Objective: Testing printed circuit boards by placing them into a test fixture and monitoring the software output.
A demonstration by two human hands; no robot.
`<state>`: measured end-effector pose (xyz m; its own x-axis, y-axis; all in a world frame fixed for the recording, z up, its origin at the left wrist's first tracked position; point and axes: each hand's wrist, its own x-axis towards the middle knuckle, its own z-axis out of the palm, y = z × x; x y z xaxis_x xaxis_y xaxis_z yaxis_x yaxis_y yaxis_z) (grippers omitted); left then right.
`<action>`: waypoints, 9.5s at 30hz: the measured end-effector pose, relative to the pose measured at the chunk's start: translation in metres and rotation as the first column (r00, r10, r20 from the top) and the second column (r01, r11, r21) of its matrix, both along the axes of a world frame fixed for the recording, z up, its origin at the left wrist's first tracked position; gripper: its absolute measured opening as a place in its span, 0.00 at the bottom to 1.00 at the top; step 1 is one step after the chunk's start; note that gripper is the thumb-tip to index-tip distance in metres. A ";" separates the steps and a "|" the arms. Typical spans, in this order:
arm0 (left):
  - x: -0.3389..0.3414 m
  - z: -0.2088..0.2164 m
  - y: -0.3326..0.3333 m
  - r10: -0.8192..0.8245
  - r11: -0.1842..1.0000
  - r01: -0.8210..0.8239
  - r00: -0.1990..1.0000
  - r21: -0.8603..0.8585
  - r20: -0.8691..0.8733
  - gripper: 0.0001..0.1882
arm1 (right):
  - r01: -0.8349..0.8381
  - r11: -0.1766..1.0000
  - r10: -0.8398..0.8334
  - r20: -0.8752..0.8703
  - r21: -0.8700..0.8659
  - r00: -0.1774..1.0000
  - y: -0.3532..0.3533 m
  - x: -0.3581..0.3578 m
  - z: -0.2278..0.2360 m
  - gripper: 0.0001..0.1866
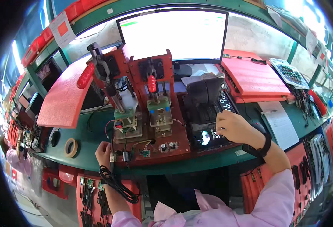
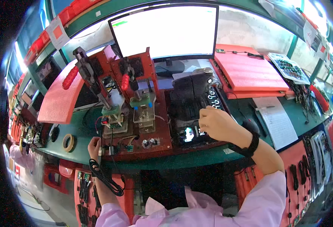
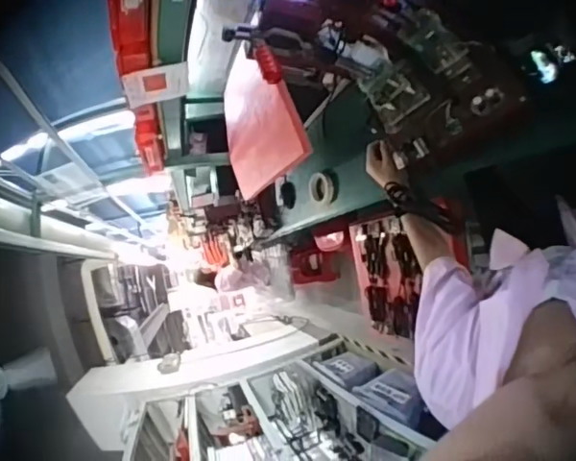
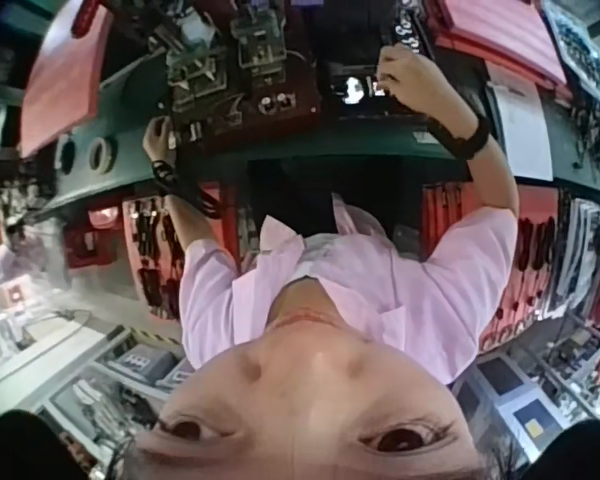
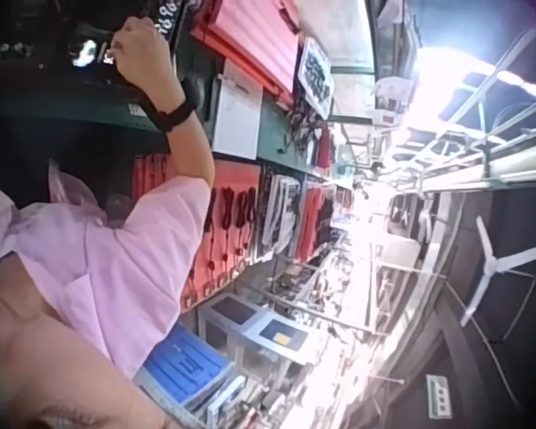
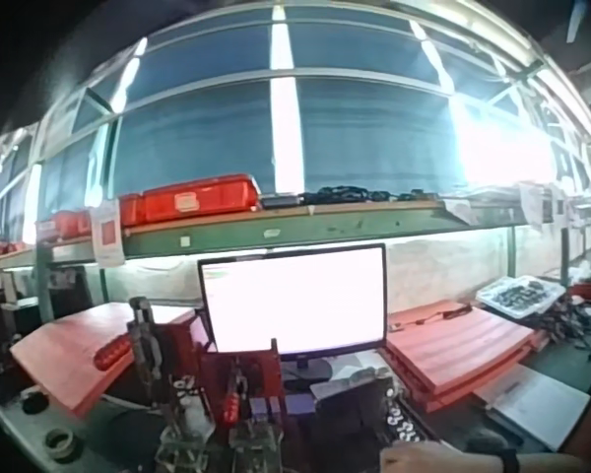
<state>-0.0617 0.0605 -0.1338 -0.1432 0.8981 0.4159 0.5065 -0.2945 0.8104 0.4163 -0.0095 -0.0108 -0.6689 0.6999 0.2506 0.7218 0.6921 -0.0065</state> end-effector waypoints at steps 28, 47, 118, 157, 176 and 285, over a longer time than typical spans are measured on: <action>-0.036 -0.032 0.023 -0.154 0.988 0.154 0.988 0.020 -0.007 0.05 | 0.302 0.936 -0.348 -0.340 -0.181 0.874 -0.021 0.045 -0.013 0.02; -0.003 -0.008 0.007 -0.073 0.996 0.071 0.997 0.052 0.030 0.08 | 0.471 0.881 -0.472 -0.187 -0.053 0.862 0.001 0.034 -0.013 0.04; -0.003 -0.007 0.004 -0.041 0.998 0.041 0.999 0.049 -0.006 0.05 | 0.194 0.883 -0.397 -0.458 -0.427 0.796 0.059 0.091 -0.021 0.05; -0.006 -0.012 0.010 -0.009 0.998 0.014 0.997 0.066 -0.075 0.07 | 0.196 0.820 -0.436 -0.365 -0.538 0.823 0.111 0.116 -0.013 0.09; 0.001 -0.001 0.004 -0.011 1.000 0.011 1.000 0.017 0.013 0.06 | 0.371 0.905 -0.363 -0.076 0.210 0.929 0.120 -0.026 0.013 0.23; -0.008 -0.013 0.006 0.002 1.000 -0.003 0.997 0.008 0.071 0.06 | 0.435 0.900 -0.431 -0.130 0.009 0.893 0.162 -0.038 0.012 0.23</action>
<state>-0.0694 0.0665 -0.1472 -0.1749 0.8942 0.4121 0.4488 -0.3001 0.8417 0.3786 0.1526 0.0017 -0.2642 0.9018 0.3420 0.9452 0.3126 -0.0940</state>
